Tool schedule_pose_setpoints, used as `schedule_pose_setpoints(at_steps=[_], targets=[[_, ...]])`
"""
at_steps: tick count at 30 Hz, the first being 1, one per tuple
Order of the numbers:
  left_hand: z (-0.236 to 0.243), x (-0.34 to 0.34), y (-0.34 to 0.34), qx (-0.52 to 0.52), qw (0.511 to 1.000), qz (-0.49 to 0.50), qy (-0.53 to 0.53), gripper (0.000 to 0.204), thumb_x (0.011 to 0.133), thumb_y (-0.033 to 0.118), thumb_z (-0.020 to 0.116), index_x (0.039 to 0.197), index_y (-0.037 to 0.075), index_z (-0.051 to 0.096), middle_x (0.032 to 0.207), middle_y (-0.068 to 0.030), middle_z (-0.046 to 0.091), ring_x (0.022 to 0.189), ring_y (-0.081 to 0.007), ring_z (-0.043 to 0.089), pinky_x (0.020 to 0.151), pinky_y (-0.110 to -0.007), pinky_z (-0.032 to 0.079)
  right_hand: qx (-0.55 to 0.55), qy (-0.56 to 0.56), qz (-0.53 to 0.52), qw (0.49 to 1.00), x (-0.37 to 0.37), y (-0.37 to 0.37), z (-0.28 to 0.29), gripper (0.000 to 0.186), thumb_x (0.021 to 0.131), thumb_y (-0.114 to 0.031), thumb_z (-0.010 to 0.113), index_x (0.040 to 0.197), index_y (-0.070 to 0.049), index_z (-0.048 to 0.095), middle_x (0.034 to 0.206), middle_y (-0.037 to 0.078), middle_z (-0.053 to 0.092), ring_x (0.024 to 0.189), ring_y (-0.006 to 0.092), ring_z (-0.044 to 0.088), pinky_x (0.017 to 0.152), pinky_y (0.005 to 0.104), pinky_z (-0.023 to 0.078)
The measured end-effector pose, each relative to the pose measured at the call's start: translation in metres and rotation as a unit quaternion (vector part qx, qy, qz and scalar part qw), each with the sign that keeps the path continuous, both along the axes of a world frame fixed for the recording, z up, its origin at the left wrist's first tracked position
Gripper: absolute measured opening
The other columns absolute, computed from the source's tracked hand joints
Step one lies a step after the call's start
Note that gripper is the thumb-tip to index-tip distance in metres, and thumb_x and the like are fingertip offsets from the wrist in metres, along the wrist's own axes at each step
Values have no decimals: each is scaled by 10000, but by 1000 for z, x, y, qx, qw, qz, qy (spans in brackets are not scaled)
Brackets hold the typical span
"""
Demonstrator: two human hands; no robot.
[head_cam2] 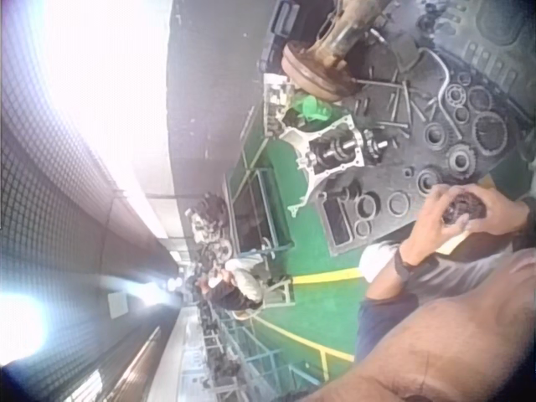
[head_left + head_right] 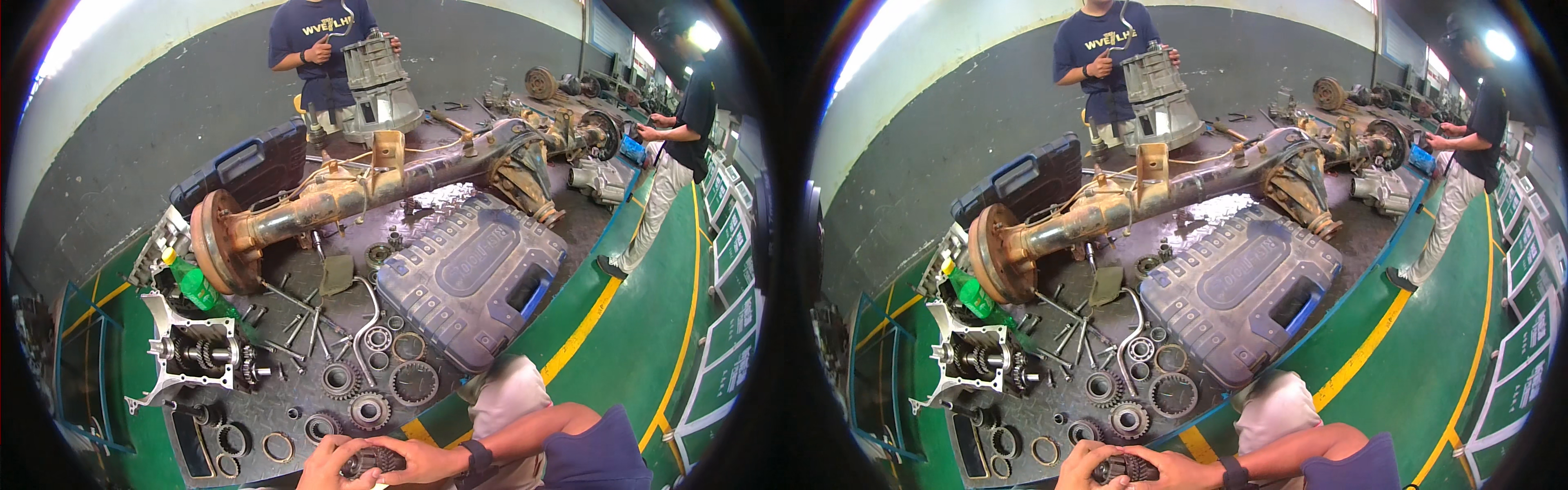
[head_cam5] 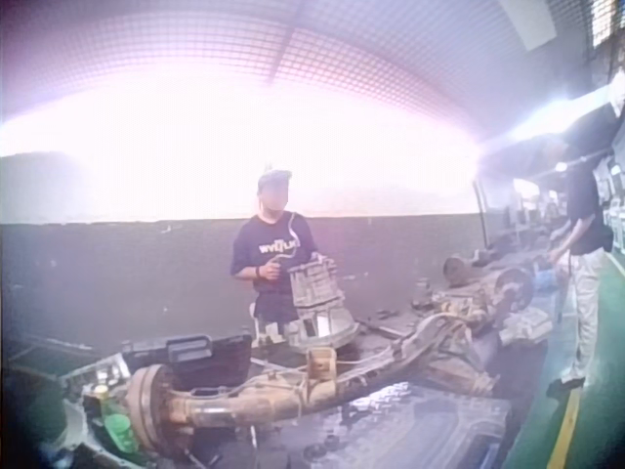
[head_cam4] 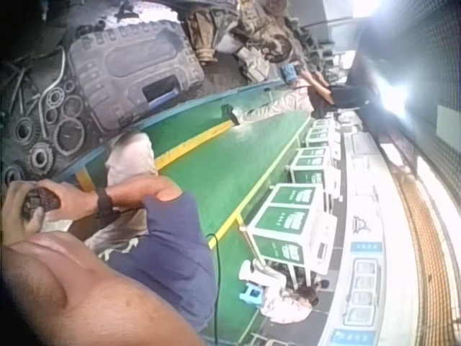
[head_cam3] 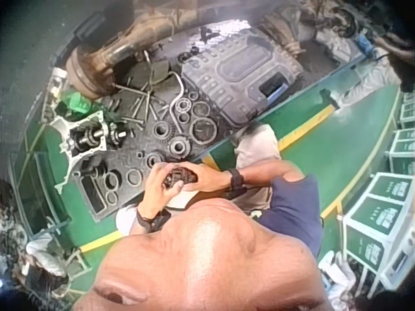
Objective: The person disassembles and reassembles a series of gears and bearings onto a metal shaft by hand while sitting at a workbench. The person slides several gears and ring components off and back onto the shaft, holding the shaft vertically and horizontally to align the pieces.
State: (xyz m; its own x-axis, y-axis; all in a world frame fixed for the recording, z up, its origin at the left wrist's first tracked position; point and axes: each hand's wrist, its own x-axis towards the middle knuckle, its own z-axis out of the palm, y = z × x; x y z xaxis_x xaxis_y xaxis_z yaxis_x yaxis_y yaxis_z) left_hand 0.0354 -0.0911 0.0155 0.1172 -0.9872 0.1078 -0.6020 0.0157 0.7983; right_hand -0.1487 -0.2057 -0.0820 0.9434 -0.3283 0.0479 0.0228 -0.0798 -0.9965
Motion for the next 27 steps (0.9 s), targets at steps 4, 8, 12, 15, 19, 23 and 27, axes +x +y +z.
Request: schedule_pose_setpoints(at_steps=[4, 8, 12, 15, 19, 23, 27], targets=[[-2, -3, 0, 5, 1000, 6, 7, 474, 826, 162, 813, 1244, 31, 632, 1141, -180, 607, 988, -354, 646, 854, -411, 545, 12, 52, 22, 998, 1, 1, 1, 841, 932, -412, 725, 1571, -35, 328, 1376, 235, 600, 1204, 331, 649, 1006, 413, 514], [-5, -14, 0, 34, 998, 42, -20, 484, 845, 177, 795, 1265, 26, 607, 1129, -190, 585, 969, -380, 639, 832, -427, 541, -25, 106, 10, 994, 1, 3, 4, 831, 930, -427, 722, 1564, -51, 340, 1306, 242, 639, 1152, 358, 677, 963, 425, 534], [-12, -10, 0, 26, 998, 15, -64, 493, 879, 209, 760, 1295, 19, 577, 1170, -217, 551, 1008, -423, 621, 836, -460, 533, -14, 103, 9, 995, 3, 1, 7, 825, 936, -440, 714, 1564, -59, 340, 1261, 239, 661, 1117, 363, 692, 933, 421, 546], [-17, -8, 1, 25, 997, -1, -73, 454, 920, 226, 703, 1298, 13, 572, 1186, -245, 529, 1034, -451, 594, 855, -487, 521, 9, 101, 24, 995, 4, -1, 7, 831, 938, -447, 718, 1565, -56, 338, 1268, 227, 662, 1119, 336, 692, 939, 406, 545], [-28, -6, 1, -6, 999, 9, -43, 399, 990, 275, 589, 1291, 14, 585, 1197, -248, 526, 1050, -440, 571, 907, -489, 492, 27, 110, 41, 993, 5, -3, 26, 843, 940, -459, 728, 1563, -46, 338, 1280, 210, 659, 1121, 300, 688, 952, 388, 544], [-13, -12, -7, -30, 999, 15, 40, 393, 1051, 307, 436, 1258, 28, 619, 1170, -206, 553, 1073, -367, 538, 982, -455, 423, 11, 56, 8, 998, 8, 0, 10, 840, 940, -466, 732, 1557, -48, 345, 1269, 205, 662, 1117, 296, 690, 956, 384, 543], [-36, -10, -4, -63, 998, 27, -4, 346, 1039, 264, 454, 1238, 41, 628, 1150, -187, 561, 1091, -362, 522, 1004, -466, 397, 14, 67, 4, 998, 8, -1, 17, 812, 934, -450, 749, 1538, -63, 370, 1221, 187, 684, 1072, 282, 703, 921, 382, 554]])
